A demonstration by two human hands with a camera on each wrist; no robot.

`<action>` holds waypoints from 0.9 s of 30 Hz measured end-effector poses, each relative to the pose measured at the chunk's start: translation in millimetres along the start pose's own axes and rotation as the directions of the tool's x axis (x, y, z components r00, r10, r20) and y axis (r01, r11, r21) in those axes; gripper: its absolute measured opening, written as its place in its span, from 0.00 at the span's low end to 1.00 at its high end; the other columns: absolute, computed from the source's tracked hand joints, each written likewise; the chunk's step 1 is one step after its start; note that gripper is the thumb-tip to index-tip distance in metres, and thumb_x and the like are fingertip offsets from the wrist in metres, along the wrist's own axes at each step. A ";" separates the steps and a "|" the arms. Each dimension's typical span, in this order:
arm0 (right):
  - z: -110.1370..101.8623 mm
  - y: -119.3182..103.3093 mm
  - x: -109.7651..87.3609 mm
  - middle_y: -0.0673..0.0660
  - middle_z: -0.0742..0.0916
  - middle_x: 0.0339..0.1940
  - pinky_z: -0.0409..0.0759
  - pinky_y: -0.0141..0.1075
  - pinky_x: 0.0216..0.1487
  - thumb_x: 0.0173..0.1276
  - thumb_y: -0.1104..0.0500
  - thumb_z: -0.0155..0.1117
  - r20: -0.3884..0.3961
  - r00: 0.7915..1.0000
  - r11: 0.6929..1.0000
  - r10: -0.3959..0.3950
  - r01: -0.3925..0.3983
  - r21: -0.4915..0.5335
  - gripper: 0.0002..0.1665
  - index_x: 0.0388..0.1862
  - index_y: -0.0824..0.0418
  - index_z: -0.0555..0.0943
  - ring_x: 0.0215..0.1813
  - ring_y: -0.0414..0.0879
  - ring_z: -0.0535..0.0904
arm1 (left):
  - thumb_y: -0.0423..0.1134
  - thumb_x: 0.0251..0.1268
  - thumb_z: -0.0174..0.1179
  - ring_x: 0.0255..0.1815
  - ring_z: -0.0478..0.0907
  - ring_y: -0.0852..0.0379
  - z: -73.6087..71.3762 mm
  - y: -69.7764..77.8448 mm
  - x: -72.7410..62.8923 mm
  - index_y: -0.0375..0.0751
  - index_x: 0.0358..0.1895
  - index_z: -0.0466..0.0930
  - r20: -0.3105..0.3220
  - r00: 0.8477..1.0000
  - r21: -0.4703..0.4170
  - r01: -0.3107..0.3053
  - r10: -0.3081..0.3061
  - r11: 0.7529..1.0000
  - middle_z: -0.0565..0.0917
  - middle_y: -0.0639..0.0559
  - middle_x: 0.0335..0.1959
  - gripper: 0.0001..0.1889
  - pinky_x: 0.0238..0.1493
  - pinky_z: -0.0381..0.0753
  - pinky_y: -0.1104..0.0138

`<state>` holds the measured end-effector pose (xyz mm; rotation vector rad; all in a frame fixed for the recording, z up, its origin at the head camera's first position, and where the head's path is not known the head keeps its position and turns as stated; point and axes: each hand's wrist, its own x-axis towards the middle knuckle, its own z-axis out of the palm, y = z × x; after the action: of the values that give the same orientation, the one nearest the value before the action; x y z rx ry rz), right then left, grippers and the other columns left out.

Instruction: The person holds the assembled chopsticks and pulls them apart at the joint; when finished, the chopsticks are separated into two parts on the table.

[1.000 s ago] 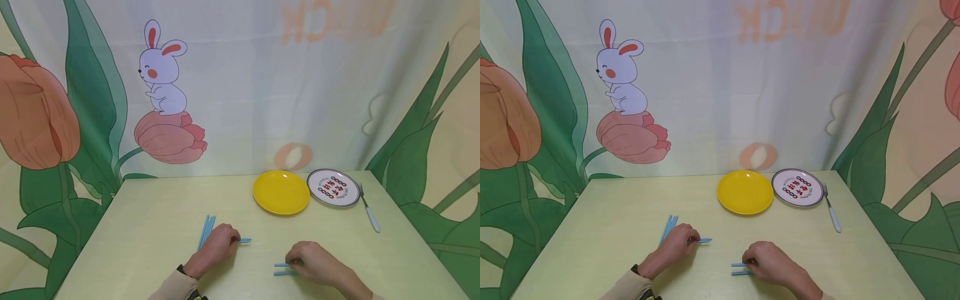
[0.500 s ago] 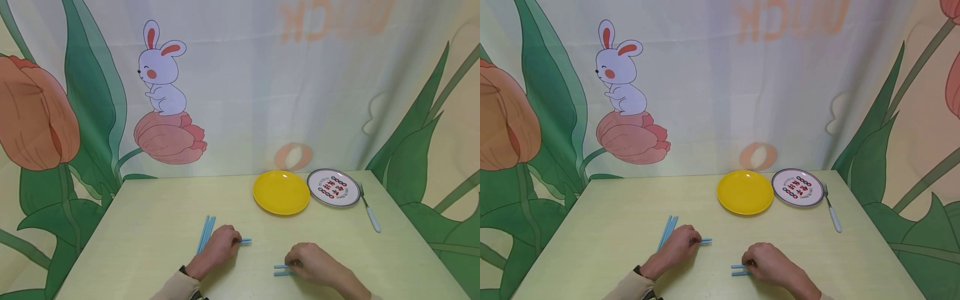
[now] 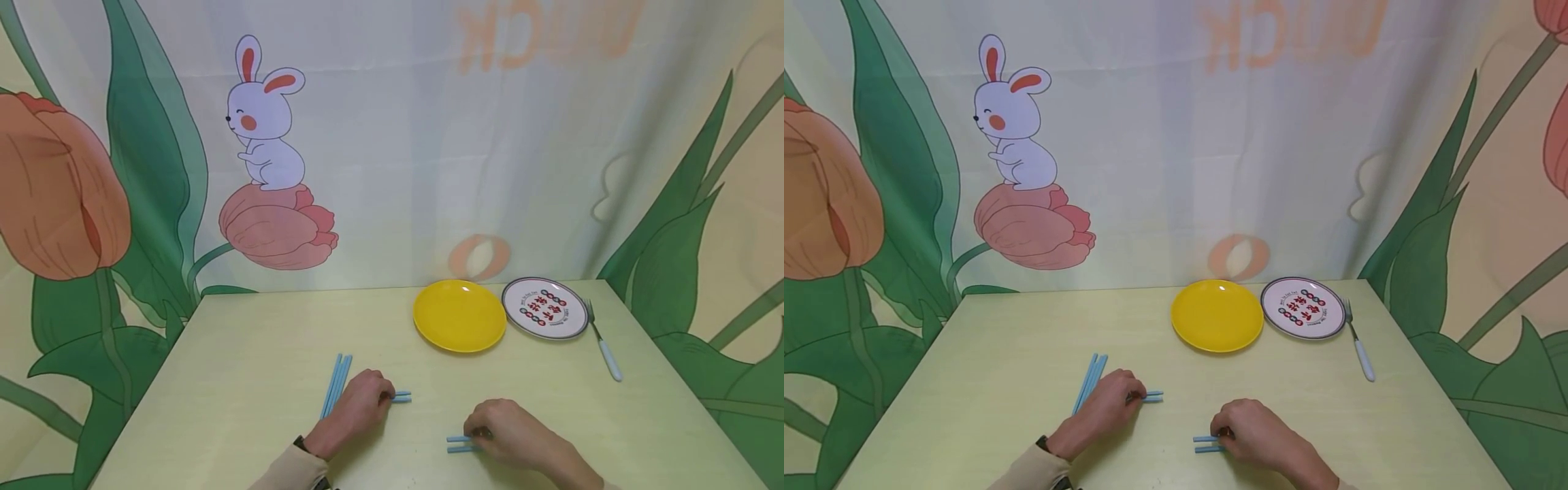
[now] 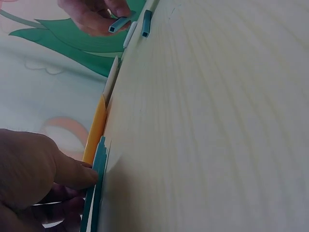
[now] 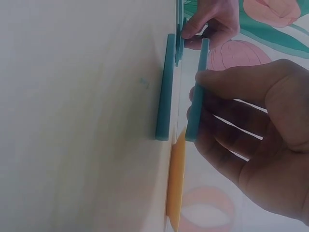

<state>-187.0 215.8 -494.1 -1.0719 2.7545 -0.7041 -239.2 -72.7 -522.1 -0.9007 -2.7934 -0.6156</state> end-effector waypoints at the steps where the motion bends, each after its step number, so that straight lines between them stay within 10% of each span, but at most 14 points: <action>1: -0.1 -0.3 0.1 0.40 0.86 0.31 0.79 0.31 0.39 0.58 0.64 0.70 0.004 1.000 1.000 0.001 -0.001 0.001 0.06 0.33 0.53 0.87 0.34 0.31 0.76 | 0.29 0.56 0.64 0.29 0.71 0.63 0.1 -0.1 -0.1 0.41 0.30 0.88 0.000 1.000 0.000 -0.001 0.001 1.000 0.81 0.56 0.25 0.05 0.34 0.72 0.70; 27: -0.3 0.4 1.1 0.39 0.85 0.30 0.79 0.30 0.38 0.58 0.63 0.71 0.034 0.999 1.000 0.007 -0.007 -0.002 0.06 0.33 0.53 0.88 0.33 0.30 0.75 | 0.30 0.57 0.65 0.30 0.74 0.62 6.0 -0.6 -0.8 0.41 0.31 0.88 -0.029 1.000 0.024 -0.008 0.009 1.000 0.82 0.56 0.27 0.04 0.36 0.75 0.70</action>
<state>-188.1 215.4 -494.0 -1.0641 2.7291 -0.6761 -238.9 -71.0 -528.0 -0.8919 -2.7640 -0.5880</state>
